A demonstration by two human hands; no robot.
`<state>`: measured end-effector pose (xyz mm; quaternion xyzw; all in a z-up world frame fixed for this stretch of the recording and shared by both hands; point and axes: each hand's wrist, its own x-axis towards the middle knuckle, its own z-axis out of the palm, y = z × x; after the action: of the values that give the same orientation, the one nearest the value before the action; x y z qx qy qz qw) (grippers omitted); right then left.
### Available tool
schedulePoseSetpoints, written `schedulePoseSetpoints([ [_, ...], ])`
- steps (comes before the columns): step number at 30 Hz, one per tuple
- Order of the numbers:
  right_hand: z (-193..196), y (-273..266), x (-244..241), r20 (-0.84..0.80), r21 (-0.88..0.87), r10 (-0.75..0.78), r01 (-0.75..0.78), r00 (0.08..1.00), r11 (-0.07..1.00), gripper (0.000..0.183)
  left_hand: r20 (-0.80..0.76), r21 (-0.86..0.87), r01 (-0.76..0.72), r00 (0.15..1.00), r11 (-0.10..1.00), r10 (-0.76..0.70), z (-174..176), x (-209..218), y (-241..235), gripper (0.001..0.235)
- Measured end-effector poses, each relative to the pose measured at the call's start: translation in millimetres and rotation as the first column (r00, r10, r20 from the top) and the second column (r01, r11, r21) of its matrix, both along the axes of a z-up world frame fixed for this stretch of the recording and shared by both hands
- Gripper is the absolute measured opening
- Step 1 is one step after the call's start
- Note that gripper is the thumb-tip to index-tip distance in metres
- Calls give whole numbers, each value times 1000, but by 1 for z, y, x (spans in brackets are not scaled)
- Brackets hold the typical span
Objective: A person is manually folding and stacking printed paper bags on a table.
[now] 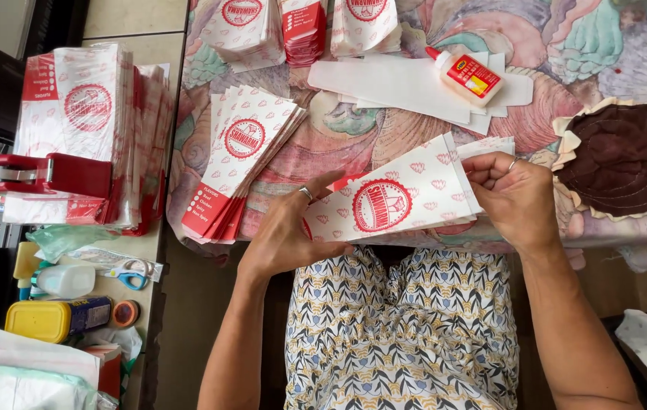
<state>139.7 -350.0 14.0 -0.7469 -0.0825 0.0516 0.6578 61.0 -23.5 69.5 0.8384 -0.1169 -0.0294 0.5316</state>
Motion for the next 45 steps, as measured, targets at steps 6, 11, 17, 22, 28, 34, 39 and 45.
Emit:
schedulePoseSetpoints([
  [6,-8,-13,-2,16,-5,-12,12,1000,1000,26,-24,192,-20,999,981,25,-5,-2,0,100],
  [11,-30,-48,13,20,-69,-184,185,983,980,31,-103,238,-112,985,965,140,-2,-30,49,97],
  [17,-78,-88,28,-98,-5,-255,255,962,967,24,-140,-7,-435,892,900,430,-12,-83,111,77],
  [22,-49,-76,16,566,-618,-36,453,823,643,17,-108,-406,-323,946,855,305,-12,-81,88,68],
  [28,22,6,-19,12,50,143,-144,990,988,42,-42,-181,79,995,980,-88,-29,-27,28,67],
  [34,1,4,-28,-37,-54,-8,6,999,998,21,-152,7,40,988,999,-38,-18,-22,5,78],
  [39,2,0,-25,-54,64,74,-71,996,995,33,-60,-233,42,997,971,-57,-29,-24,8,84],
  [45,-12,-32,-8,11,-179,-49,50,999,983,31,-82,15,-38,996,999,39,-28,-45,46,75],
])
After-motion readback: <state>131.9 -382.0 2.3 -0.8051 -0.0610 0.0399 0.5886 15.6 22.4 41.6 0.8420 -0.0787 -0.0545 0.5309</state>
